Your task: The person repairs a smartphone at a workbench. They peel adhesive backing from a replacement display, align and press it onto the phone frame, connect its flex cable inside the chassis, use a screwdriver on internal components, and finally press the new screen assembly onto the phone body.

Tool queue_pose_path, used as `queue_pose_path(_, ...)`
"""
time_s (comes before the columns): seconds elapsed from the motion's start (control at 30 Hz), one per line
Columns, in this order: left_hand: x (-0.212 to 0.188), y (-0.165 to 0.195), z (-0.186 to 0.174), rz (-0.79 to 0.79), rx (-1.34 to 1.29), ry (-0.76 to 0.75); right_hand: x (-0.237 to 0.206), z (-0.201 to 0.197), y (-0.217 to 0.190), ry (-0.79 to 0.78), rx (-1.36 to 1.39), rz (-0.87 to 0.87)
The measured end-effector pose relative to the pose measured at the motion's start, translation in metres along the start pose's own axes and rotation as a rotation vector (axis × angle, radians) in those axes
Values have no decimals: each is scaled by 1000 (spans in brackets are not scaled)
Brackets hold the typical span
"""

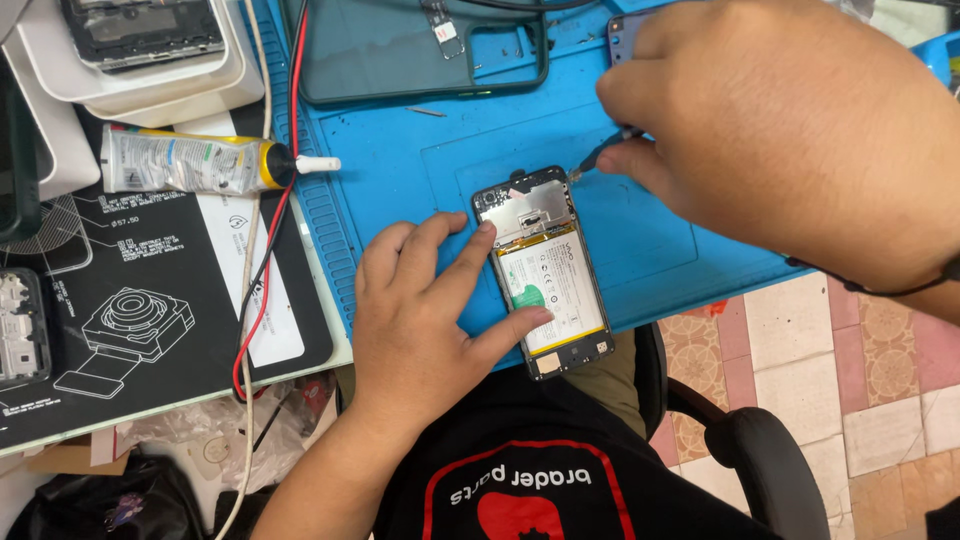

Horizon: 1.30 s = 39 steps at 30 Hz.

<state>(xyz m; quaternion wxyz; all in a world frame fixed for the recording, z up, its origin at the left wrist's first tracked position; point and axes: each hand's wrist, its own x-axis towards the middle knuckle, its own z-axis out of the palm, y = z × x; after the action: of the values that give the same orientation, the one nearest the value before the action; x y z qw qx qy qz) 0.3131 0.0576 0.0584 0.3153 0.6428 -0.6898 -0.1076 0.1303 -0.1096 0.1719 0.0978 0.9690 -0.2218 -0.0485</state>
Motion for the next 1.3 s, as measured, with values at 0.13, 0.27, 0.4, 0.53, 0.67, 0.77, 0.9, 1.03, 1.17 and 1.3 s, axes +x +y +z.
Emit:
queue_pose_path(0.13, 0, -1, 0, 5, -35, 41, -8, -1, -2, 15, 49, 109)
queue_pose_path(0.27, -4, -9, -4, -44, -254, 106, -21, -1, -6, 57, 361, 255)
queue_pose_path(0.4, -10, -15, -6, -45, -391, 172, -30, 17, -27, 4, 695, 429)
queue_pose_path(0.53, -13, -19, -7, -12, -434, 145, -38, 31, -37, 6, 860, 434)
queue_pose_path(0.67, -13, -18, -8, 5, -429, 146, -47, 39, -36, 3, 882, 429)
queue_pose_path(0.77, -14, -19, -9, 6, -488, 160, -57, 46, -42, 25, 1033, 501)
queue_pose_path(0.9, -16, -30, -14, -28, -640, 128, -60, 74, -58, 129, 1454, 610)
queue_pose_path(1.03, -21, -37, -14, -37, -753, 91, -65, 93, -69, 126, 1620, 559)
queue_pose_path(1.17, -26, -37, -12, -91, -866, 130, -68, 94, -71, 175, 1609, 578)
queue_pose_path(1.3, -28, -40, -12, -93, -916, 152, -64, 93, -72, 181, 1625, 580)
